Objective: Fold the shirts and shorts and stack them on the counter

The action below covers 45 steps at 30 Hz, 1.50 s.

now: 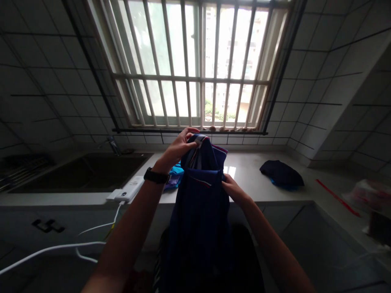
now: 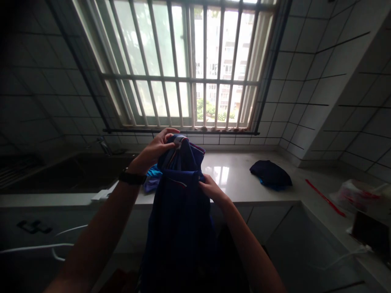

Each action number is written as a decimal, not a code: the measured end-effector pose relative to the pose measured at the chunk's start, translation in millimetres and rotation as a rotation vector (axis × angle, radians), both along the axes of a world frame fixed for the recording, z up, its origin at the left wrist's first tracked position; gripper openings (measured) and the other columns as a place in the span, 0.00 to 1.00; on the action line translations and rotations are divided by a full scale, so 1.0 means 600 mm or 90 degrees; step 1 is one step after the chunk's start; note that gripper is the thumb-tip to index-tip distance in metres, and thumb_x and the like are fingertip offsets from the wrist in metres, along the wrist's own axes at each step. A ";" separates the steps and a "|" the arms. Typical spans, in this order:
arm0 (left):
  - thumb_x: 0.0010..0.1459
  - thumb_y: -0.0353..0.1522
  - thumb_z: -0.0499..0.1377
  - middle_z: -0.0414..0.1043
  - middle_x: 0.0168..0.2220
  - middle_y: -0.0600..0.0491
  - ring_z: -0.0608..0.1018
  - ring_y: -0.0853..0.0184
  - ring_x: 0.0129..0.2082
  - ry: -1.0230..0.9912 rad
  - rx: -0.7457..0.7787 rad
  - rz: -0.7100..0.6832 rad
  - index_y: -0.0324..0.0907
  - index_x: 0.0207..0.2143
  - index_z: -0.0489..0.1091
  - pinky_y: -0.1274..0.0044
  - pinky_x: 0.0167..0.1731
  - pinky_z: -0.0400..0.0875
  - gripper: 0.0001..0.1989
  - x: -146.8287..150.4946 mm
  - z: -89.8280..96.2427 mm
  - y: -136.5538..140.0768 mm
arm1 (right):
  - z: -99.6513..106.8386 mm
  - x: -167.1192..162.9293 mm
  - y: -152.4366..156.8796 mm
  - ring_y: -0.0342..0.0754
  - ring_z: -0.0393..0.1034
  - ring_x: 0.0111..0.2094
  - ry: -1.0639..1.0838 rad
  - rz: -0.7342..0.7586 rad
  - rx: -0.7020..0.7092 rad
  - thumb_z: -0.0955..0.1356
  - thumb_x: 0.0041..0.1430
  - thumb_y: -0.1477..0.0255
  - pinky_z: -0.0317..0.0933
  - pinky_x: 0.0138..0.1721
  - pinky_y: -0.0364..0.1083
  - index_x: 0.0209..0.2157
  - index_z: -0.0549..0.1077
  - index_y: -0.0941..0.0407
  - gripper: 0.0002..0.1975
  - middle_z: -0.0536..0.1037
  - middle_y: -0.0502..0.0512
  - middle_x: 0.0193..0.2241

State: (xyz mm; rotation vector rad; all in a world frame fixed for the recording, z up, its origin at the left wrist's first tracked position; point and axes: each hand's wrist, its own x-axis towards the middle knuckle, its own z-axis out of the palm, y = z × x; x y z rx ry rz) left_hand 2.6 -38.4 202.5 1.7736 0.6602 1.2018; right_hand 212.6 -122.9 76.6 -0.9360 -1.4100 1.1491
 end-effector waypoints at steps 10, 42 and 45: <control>0.51 0.38 0.71 0.80 0.53 0.45 0.78 0.50 0.57 0.052 -0.327 -0.202 0.45 0.49 0.80 0.61 0.61 0.70 0.21 0.030 -0.297 -0.070 | -0.017 0.008 0.004 0.58 0.81 0.40 0.264 -0.153 -0.107 0.78 0.44 0.43 0.75 0.44 0.55 0.41 0.79 0.53 0.32 0.85 0.56 0.37; 0.67 0.35 0.57 0.75 0.50 0.34 0.77 0.47 0.52 0.672 0.001 0.370 0.36 0.50 0.74 0.66 0.51 0.71 0.15 0.025 -0.407 0.090 | -0.198 0.124 0.201 0.54 0.76 0.52 -0.719 -0.394 -0.042 0.63 0.58 0.81 0.67 0.54 0.49 0.50 0.81 0.52 0.24 0.82 0.61 0.50; 0.68 0.33 0.55 0.75 0.47 0.36 0.78 0.49 0.51 0.733 0.037 0.388 0.37 0.48 0.75 0.67 0.50 0.72 0.12 0.012 -0.410 0.083 | -0.164 0.170 0.231 0.52 0.77 0.46 -0.672 -0.432 -0.027 0.62 0.58 0.83 0.68 0.51 0.46 0.45 0.82 0.54 0.21 0.83 0.59 0.44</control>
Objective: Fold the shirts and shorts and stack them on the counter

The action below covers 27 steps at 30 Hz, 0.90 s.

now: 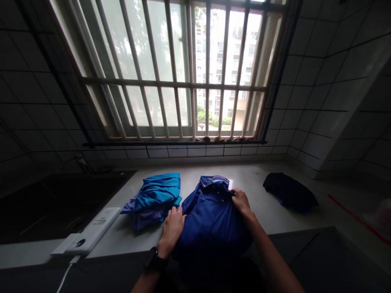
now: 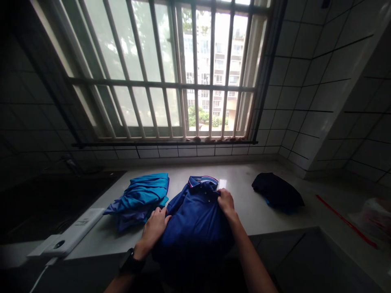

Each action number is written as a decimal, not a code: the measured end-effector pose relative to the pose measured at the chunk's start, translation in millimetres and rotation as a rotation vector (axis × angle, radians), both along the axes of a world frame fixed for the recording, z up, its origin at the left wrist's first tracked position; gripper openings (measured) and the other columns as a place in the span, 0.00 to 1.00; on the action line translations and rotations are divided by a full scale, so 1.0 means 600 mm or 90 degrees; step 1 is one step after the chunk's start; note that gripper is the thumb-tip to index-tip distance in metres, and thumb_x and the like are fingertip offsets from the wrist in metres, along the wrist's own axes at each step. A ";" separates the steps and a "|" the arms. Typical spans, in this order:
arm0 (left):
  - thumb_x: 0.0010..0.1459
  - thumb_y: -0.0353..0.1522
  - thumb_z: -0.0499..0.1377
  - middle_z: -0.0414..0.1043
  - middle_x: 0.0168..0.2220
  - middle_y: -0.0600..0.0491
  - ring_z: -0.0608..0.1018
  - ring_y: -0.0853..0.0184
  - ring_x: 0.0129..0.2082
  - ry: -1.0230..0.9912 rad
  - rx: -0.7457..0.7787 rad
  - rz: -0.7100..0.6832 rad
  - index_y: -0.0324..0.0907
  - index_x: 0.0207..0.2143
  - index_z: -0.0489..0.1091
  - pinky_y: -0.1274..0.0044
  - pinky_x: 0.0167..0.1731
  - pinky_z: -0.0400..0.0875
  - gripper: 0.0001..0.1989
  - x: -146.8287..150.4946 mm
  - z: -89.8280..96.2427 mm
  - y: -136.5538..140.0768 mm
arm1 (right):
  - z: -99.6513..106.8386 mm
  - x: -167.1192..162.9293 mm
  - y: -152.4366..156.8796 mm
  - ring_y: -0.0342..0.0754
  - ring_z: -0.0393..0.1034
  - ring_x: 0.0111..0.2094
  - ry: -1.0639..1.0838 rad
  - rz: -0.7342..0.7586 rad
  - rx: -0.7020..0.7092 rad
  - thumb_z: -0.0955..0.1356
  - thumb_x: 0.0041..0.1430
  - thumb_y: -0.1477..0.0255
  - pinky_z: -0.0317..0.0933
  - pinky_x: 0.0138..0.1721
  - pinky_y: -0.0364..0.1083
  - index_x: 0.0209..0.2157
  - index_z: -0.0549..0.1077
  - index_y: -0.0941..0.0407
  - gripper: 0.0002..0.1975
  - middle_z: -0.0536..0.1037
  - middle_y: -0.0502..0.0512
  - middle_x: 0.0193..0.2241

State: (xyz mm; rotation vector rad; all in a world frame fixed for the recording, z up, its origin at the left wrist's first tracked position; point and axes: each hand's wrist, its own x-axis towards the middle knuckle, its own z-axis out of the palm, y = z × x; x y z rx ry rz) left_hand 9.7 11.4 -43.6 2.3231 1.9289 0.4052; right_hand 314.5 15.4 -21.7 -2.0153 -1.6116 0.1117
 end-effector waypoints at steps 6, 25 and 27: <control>0.69 0.32 0.51 0.75 0.45 0.37 0.78 0.52 0.47 0.023 0.025 0.013 0.36 0.45 0.74 0.68 0.48 0.72 0.13 -0.006 -0.006 -0.009 | 0.045 0.014 0.036 0.55 0.75 0.47 -0.051 -0.080 0.014 0.64 0.64 0.75 0.68 0.47 0.49 0.53 0.77 0.58 0.18 0.79 0.68 0.50; 0.69 0.27 0.52 0.72 0.54 0.39 0.76 0.52 0.53 0.100 0.160 -0.055 0.38 0.54 0.74 0.65 0.52 0.73 0.16 0.012 0.161 0.061 | -0.015 0.030 -0.076 0.59 0.76 0.54 0.266 0.109 -0.153 0.76 0.53 0.71 0.69 0.52 0.49 0.57 0.72 0.56 0.29 0.80 0.62 0.52; 0.69 0.33 0.56 0.74 0.57 0.42 0.77 0.55 0.54 0.124 0.089 -0.199 0.46 0.59 0.74 0.68 0.52 0.74 0.18 0.050 0.099 0.043 | -0.012 0.060 -0.085 0.58 0.77 0.49 0.362 0.202 -0.222 0.79 0.40 0.74 0.71 0.48 0.49 0.53 0.76 0.54 0.34 0.81 0.58 0.47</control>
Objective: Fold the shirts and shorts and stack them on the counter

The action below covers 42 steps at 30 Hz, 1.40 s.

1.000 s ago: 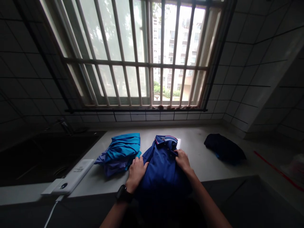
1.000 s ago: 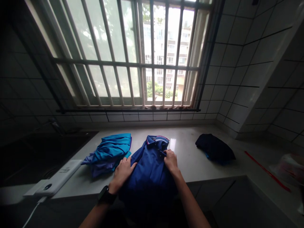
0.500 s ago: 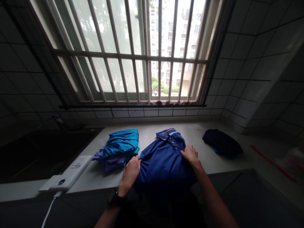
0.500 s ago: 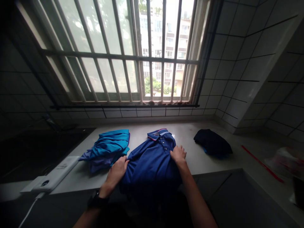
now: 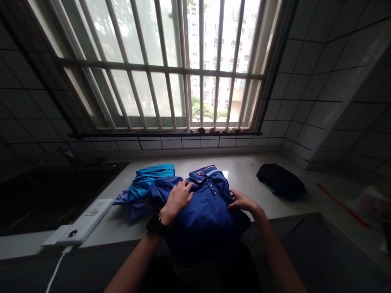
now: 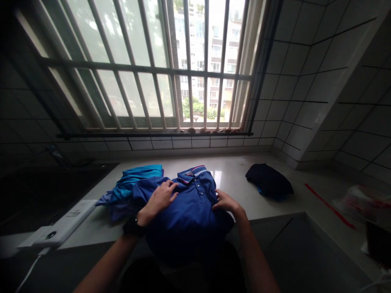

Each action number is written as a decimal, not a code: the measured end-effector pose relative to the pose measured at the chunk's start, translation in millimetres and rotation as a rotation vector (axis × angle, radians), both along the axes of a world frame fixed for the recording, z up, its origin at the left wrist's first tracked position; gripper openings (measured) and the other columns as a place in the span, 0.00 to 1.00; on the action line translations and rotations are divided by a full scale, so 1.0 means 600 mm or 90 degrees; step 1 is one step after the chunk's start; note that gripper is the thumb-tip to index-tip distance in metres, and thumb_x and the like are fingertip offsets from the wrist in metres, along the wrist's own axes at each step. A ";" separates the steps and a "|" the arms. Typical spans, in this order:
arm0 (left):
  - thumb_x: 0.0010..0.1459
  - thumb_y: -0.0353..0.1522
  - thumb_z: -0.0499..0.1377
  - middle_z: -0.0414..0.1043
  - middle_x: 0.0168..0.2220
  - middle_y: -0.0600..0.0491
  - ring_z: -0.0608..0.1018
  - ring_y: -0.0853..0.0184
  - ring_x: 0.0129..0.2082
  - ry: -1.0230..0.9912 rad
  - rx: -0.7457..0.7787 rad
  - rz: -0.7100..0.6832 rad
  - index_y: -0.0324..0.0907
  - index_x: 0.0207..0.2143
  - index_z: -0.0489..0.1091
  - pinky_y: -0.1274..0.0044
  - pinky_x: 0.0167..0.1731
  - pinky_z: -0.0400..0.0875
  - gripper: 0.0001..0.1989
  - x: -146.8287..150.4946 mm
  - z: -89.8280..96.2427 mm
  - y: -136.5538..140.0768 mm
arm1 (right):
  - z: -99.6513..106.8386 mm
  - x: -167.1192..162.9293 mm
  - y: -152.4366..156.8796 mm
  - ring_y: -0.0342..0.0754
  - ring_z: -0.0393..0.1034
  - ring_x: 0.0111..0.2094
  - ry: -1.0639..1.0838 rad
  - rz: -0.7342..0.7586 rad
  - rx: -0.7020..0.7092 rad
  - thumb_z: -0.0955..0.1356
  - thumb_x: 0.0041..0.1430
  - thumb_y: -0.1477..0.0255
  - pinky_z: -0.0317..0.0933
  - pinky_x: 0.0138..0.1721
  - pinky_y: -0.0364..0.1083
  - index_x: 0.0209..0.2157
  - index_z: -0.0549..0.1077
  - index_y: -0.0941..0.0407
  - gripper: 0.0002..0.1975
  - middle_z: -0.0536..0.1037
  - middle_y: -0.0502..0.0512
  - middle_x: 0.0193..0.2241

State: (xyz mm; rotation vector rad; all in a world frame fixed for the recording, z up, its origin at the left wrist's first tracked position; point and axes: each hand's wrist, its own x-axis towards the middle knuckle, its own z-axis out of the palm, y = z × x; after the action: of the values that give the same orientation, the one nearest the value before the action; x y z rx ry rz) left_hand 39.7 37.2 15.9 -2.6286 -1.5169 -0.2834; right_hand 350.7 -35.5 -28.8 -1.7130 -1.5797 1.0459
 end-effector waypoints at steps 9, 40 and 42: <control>0.71 0.34 0.52 0.69 0.66 0.42 0.73 0.55 0.63 -0.047 0.019 0.003 0.45 0.64 0.71 0.66 0.61 0.68 0.22 0.032 -0.136 0.012 | 0.002 0.074 -0.044 0.45 0.70 0.30 0.114 0.219 -0.187 0.81 0.32 0.74 0.64 0.30 0.41 0.54 0.76 0.56 0.41 0.76 0.44 0.27; 0.66 0.30 0.49 0.75 0.55 0.38 0.75 0.51 0.53 -0.106 0.029 0.053 0.38 0.51 0.74 0.62 0.50 0.68 0.18 0.056 -0.117 0.030 | 0.061 0.142 0.000 0.65 0.71 0.55 -0.418 -0.364 0.016 0.73 0.57 0.70 0.64 0.56 0.55 0.47 0.77 0.59 0.16 0.78 0.70 0.46; 0.66 0.30 0.49 0.75 0.55 0.38 0.75 0.51 0.54 -0.108 0.031 0.050 0.38 0.50 0.74 0.62 0.51 0.68 0.18 0.056 -0.116 0.030 | 0.043 0.146 -0.006 0.63 0.72 0.51 -0.331 -0.257 -0.041 0.79 0.45 0.68 0.65 0.54 0.53 0.36 0.76 0.54 0.16 0.77 0.58 0.35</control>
State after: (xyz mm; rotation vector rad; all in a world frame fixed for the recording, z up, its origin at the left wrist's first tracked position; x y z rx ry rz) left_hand 73.3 55.0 -53.8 -2.5572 -1.6371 -0.5421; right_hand 438.3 -39.1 -3.2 -2.3555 -1.3962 0.4742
